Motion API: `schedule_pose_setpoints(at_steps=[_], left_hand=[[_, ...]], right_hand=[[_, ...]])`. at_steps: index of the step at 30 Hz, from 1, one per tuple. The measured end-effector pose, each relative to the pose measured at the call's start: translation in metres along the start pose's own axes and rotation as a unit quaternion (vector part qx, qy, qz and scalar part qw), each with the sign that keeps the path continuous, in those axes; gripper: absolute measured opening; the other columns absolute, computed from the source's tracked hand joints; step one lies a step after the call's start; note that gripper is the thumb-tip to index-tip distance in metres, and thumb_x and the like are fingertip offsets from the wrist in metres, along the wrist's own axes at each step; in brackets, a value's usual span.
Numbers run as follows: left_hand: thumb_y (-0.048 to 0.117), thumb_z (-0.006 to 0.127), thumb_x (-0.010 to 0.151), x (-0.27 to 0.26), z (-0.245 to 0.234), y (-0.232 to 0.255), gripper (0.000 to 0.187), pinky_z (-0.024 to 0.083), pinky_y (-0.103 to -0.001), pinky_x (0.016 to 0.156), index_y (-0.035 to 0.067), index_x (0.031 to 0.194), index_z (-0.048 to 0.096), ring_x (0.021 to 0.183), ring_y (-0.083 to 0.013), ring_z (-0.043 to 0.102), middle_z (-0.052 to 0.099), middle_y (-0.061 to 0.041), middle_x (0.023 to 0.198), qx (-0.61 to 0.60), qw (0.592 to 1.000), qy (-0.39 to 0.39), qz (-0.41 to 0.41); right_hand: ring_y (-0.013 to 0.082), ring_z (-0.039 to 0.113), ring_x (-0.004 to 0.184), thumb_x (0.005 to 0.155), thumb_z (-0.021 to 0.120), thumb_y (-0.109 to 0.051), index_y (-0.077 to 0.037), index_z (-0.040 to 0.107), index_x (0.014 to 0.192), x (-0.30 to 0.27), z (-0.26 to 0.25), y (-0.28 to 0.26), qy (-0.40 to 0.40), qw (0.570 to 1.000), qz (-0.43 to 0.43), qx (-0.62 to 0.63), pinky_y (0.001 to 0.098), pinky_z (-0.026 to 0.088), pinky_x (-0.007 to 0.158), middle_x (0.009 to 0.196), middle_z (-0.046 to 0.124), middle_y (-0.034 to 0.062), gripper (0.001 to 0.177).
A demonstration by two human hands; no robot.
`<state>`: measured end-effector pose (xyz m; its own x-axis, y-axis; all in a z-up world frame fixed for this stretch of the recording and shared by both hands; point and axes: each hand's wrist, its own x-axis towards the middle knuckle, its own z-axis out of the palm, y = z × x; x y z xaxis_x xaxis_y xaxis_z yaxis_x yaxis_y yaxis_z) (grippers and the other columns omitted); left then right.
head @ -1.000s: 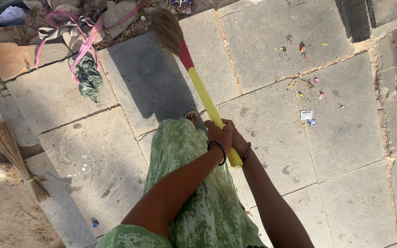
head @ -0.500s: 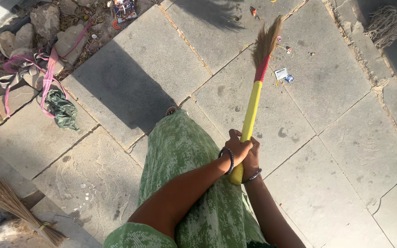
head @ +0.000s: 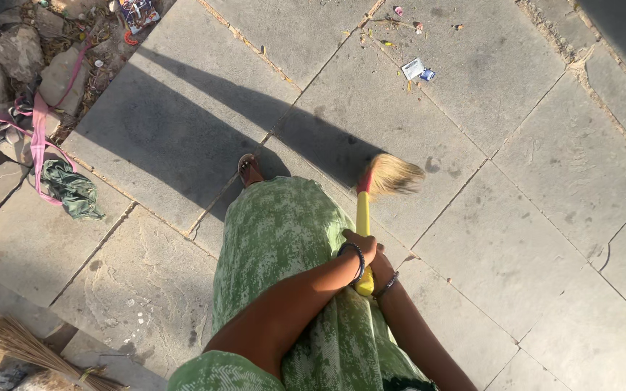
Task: The person sweeps debris across a stone floor and a dirt area using a broom, moving pieces of trash together.
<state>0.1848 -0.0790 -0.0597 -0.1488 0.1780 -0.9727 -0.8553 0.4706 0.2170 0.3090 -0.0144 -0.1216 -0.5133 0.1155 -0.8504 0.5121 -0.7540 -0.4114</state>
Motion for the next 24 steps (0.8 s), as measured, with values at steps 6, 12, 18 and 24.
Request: schedule_pose_setpoints(at_steps=[6,12,18,24], left_hand=[[0.032,0.056,0.096,-0.052,-0.042,0.001,0.055,0.057,-0.051,0.093,0.001,0.132,0.028,0.110,-0.0457,0.067,0.060,-0.034,0.124,-0.022,0.985,0.160,0.059],[0.024,0.066,0.088,-0.061,-0.017,0.018,0.057,0.058,-0.049,0.094,-0.001,0.125,0.030,0.109,-0.0431,0.067,0.060,-0.031,0.121,-0.044,0.966,0.195,0.163],[0.022,0.064,0.085,-0.076,0.027,0.013,0.056,0.062,-0.048,0.089,0.002,0.124,0.030,0.106,-0.0415,0.070,0.062,-0.030,0.117,-0.002,0.984,0.062,0.169],[0.021,0.066,0.082,-0.060,0.062,0.016,0.060,0.061,-0.050,0.087,0.003,0.126,0.029,0.106,-0.0395,0.068,0.060,-0.031,0.120,0.036,0.987,-0.025,0.152]], right_hand=[[0.0174,0.067,0.079,0.096,0.067,-0.014,0.000,0.056,0.110,0.033,0.019,-0.001,-0.162,0.979,0.112,-0.048,0.0351,0.059,0.067,0.093,0.068,0.0097,0.022],[0.0194,0.068,0.080,0.096,0.063,-0.025,-0.001,0.048,0.126,-0.015,0.047,-0.052,-0.157,0.986,-0.018,-0.059,0.0348,0.060,0.069,0.099,0.066,0.0125,0.041],[0.0199,0.070,0.093,0.092,0.063,-0.012,-0.006,0.039,0.138,-0.064,0.031,-0.075,-0.128,0.971,-0.170,-0.105,0.0348,0.061,0.078,0.111,0.063,0.0116,0.052],[0.0202,0.069,0.094,0.092,0.063,-0.013,-0.005,0.041,0.138,-0.052,-0.015,-0.070,0.015,0.975,-0.192,-0.114,0.0350,0.060,0.080,0.112,0.062,0.0116,0.051]])
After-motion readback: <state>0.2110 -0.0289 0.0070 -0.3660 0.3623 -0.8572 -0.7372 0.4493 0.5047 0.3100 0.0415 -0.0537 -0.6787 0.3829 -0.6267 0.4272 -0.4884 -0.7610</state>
